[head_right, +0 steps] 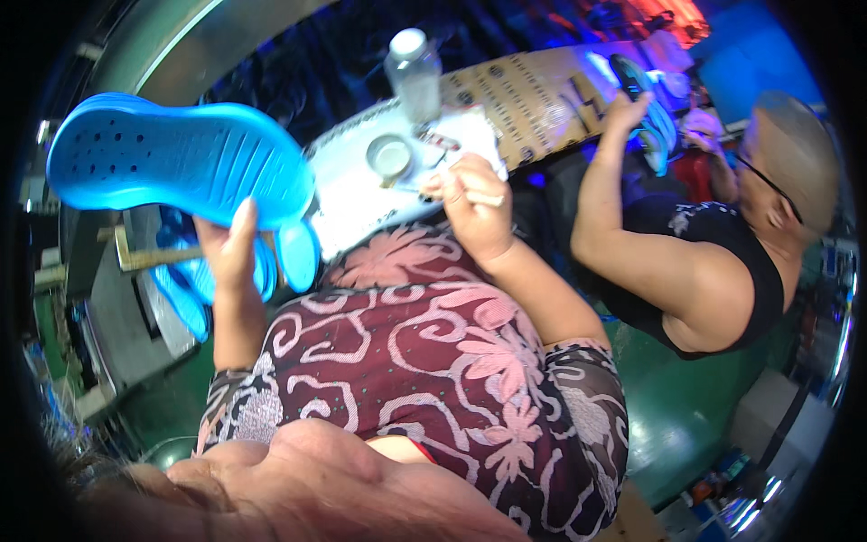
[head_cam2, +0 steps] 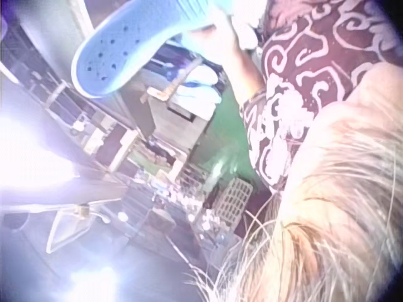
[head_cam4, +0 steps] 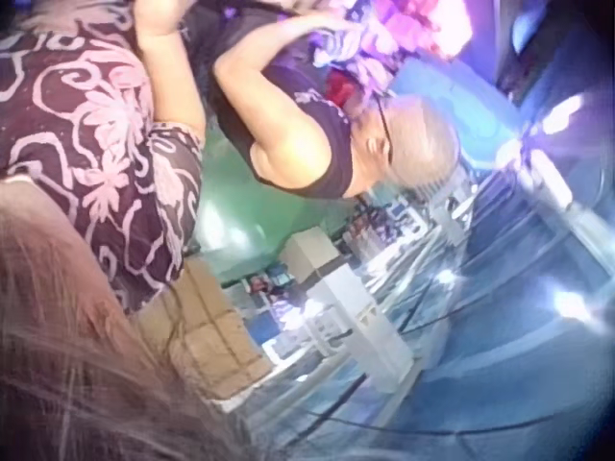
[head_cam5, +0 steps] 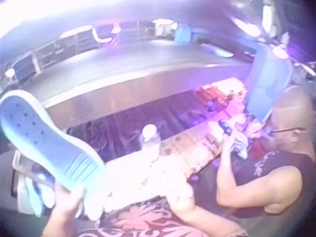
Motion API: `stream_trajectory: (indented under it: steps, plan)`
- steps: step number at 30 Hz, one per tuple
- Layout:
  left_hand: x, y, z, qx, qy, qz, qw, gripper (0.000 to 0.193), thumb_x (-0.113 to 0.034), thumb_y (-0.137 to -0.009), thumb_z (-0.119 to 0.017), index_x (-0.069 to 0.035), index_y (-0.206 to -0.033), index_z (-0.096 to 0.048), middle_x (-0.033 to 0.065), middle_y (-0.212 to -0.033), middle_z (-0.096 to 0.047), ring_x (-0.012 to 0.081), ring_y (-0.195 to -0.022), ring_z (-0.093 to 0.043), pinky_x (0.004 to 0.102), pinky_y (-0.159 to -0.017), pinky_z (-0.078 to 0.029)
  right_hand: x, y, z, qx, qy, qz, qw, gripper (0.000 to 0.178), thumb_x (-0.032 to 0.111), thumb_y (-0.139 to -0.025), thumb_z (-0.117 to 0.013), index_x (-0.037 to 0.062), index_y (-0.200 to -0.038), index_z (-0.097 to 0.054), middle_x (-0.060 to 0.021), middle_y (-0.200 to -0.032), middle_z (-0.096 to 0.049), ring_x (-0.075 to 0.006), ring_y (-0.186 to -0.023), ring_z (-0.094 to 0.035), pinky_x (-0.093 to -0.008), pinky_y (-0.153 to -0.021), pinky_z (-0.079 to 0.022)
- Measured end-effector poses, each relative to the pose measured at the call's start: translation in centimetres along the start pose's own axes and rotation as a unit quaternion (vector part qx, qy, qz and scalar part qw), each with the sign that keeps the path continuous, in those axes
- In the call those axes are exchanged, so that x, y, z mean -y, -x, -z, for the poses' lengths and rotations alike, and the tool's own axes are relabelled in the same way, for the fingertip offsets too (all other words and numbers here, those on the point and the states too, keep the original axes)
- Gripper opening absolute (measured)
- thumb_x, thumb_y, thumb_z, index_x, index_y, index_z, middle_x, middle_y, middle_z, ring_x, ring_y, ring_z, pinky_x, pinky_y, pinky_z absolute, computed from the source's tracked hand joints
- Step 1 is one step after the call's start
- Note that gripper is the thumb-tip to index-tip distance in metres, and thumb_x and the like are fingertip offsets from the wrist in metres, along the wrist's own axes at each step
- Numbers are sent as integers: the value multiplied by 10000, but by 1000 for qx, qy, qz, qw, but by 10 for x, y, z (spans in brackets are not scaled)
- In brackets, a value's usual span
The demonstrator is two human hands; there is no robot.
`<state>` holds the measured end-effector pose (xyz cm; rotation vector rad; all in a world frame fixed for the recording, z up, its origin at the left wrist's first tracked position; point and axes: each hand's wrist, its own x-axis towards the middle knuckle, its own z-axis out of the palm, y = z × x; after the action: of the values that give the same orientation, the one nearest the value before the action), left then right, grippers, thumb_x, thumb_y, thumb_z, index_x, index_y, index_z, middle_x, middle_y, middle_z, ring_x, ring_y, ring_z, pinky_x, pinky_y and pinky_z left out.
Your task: The person picks up shoe soles, applies adhesive to them using a brush, and places them onto an overhead conveyor belt.
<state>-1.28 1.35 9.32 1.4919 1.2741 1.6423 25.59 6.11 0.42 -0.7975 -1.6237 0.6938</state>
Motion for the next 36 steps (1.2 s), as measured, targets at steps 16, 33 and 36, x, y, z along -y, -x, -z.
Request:
stream_trajectory:
  steps: [16, 33, 36]
  plan:
    - [-40, -285, -220, 214, 520, 191, 804, 287, -62, -850, -553, 81, -1070, -438, 249, -972, -567, 312, -926, -594, 284, -692, -558, 2, 32, 6, -62, 16, -66, 996, 326, 157, -922, -445, -32, -706, -600, -82, -647, -583, -153, -581, -525, -283, -612, -420]
    - [140, 78, 219, -59, -613, 91, 783, 475, -107, -747, -590, -32, -1205, -485, 201, -1103, -543, 372, -989, -538, 422, -872, -428, -21, 37, -26, -53, -197, -231, 951, 335, 203, -942, -443, -40, -794, -620, -67, -699, -612, -106, -625, -543, -237, -598, -441]
    - [145, 116, 212, -28, -671, 215, 709, 502, -96, -736, -555, -31, -1222, -442, 223, -1127, -523, 394, -995, -530, 448, -849, -431, -27, 42, -27, -22, -172, -195, 965, 327, 190, -938, -446, -42, -788, -620, -73, -705, -619, -108, -620, -547, -235, -593, -438]
